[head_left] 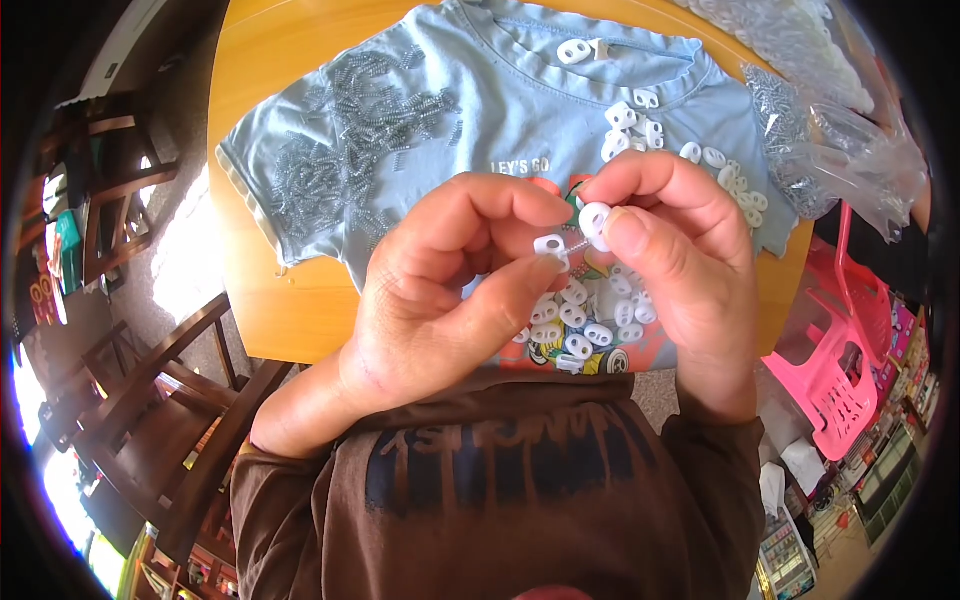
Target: Attaching white plastic decorative pieces to a blue t-shirt using a needle.
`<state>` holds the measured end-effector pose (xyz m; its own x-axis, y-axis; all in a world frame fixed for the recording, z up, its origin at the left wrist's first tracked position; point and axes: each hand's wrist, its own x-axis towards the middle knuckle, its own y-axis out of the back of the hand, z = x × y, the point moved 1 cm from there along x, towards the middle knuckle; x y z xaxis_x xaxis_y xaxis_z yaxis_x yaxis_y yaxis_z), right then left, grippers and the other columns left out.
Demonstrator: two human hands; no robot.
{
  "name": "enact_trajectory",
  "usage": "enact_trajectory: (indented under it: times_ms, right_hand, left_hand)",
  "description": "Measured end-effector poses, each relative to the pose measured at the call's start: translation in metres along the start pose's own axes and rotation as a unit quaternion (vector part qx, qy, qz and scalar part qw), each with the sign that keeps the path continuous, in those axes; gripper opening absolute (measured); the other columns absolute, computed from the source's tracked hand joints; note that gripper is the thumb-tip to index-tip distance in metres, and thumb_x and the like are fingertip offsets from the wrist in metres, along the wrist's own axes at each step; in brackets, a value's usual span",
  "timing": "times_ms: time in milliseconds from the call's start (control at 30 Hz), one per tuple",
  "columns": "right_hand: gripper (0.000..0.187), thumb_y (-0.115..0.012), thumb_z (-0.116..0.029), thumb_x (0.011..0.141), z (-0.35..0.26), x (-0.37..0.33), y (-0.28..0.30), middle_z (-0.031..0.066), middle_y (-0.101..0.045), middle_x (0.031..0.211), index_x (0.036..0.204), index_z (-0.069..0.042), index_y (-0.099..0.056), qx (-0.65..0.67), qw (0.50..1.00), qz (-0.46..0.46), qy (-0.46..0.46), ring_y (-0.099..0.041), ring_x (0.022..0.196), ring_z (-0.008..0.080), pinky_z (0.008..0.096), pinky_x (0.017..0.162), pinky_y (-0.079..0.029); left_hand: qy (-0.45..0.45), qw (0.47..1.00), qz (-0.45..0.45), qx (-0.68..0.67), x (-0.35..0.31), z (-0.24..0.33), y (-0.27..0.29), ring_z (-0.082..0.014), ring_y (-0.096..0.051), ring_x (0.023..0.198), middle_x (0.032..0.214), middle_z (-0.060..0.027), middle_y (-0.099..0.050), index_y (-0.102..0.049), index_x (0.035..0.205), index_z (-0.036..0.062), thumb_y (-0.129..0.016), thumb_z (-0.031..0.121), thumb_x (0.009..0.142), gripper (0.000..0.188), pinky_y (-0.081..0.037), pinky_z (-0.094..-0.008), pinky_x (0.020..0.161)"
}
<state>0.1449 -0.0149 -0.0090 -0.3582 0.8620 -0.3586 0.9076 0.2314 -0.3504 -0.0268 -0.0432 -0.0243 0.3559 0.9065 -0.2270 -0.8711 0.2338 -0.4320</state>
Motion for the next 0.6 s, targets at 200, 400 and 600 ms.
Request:
enact_trajectory:
  times_ms: [200, 400, 600]
  right_hand:
    - [0.022, -0.060, -0.014, 0.081, 0.0008, 0.0003, 0.0013, 0.0040, -0.059, 0.089, 0.096, 0.001, -0.057, 0.002, 1.000, -0.007, 0.012, -0.054, 0.077, 0.0072, 0.0211, 0.068, -0.045]
    - [0.015, -0.057, -0.005, 0.086, 0.0024, -0.0003, 0.0053, 0.0074, -0.060, 0.096, 0.098, 0.003, -0.055, 0.038, 0.998, -0.041, 0.022, -0.053, 0.087, 0.0067, 0.0202, 0.078, -0.043]
    - [0.021, -0.060, -0.014, 0.081, 0.0028, -0.0002, -0.0026, 0.0040, -0.057, 0.089, 0.094, 0.002, -0.057, 0.000, 0.999, -0.002, 0.033, -0.053, 0.078, 0.0071, 0.0202, 0.067, -0.044]
  left_hand:
    - [0.002, 1.000, -0.006, -0.003, -0.0002, -0.0020, 0.0025, -0.0062, -0.057, 0.083, 0.094, -0.0039, -0.057, -0.048, 0.108, -0.0001, -0.051, -0.010, 0.081, 0.028, -0.047, -0.0187, 0.069]
    - [0.041, 0.998, 0.045, 0.011, 0.0014, 0.0023, -0.0053, -0.0037, -0.048, 0.061, 0.081, -0.0036, -0.057, -0.048, 0.106, 0.0020, -0.053, -0.005, 0.082, 0.025, -0.039, -0.0172, 0.053]
    - [0.019, 0.999, 0.037, 0.016, 0.0003, -0.0012, -0.0035, -0.0041, -0.049, 0.062, 0.082, -0.0041, -0.057, -0.047, 0.107, 0.0018, -0.052, -0.005, 0.082, 0.026, -0.039, -0.0170, 0.054]
